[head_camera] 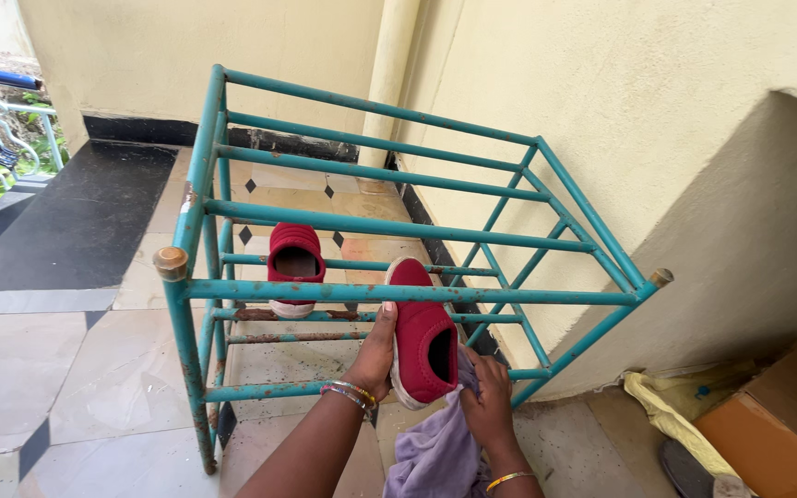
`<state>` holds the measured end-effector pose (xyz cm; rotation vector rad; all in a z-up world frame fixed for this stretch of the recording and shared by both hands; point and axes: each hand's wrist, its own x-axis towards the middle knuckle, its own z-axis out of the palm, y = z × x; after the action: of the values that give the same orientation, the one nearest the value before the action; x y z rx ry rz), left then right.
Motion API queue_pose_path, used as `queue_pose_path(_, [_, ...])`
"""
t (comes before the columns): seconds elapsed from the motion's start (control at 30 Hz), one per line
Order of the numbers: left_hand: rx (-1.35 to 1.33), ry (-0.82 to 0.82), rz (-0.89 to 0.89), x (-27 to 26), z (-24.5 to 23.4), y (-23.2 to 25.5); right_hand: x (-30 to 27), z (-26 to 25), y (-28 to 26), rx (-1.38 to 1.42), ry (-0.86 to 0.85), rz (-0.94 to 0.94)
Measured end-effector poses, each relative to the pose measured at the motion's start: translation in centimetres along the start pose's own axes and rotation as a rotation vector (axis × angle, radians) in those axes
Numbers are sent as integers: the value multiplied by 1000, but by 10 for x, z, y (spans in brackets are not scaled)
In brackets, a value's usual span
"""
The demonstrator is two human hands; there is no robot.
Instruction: The person wipes several pairs of shoes with a purple cloth. They clean red slip-on shoes, pink floral sandals, and black flip-flops, placing each pair on a teal metal shoe rack after cleaning.
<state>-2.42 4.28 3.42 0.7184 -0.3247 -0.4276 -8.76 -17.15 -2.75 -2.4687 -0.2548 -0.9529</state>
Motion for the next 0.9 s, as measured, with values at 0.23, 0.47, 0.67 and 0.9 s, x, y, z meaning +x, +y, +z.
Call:
queue_pose_path(0.23, [519,-48,108,-34,-45,45,5,32,21,406,63,356])
queue_pose_path(0.47, [748,-19,52,-38,-58,54,36,25,-58,1042,341,127])
queue_pose_path(0.67, [844,-49,61,-34,-73,72,77,36,-153,323,139,-168])
queue_pose_path(0.9, [694,-69,-30,-29,-98,75,94,44,-178,92,1,-70])
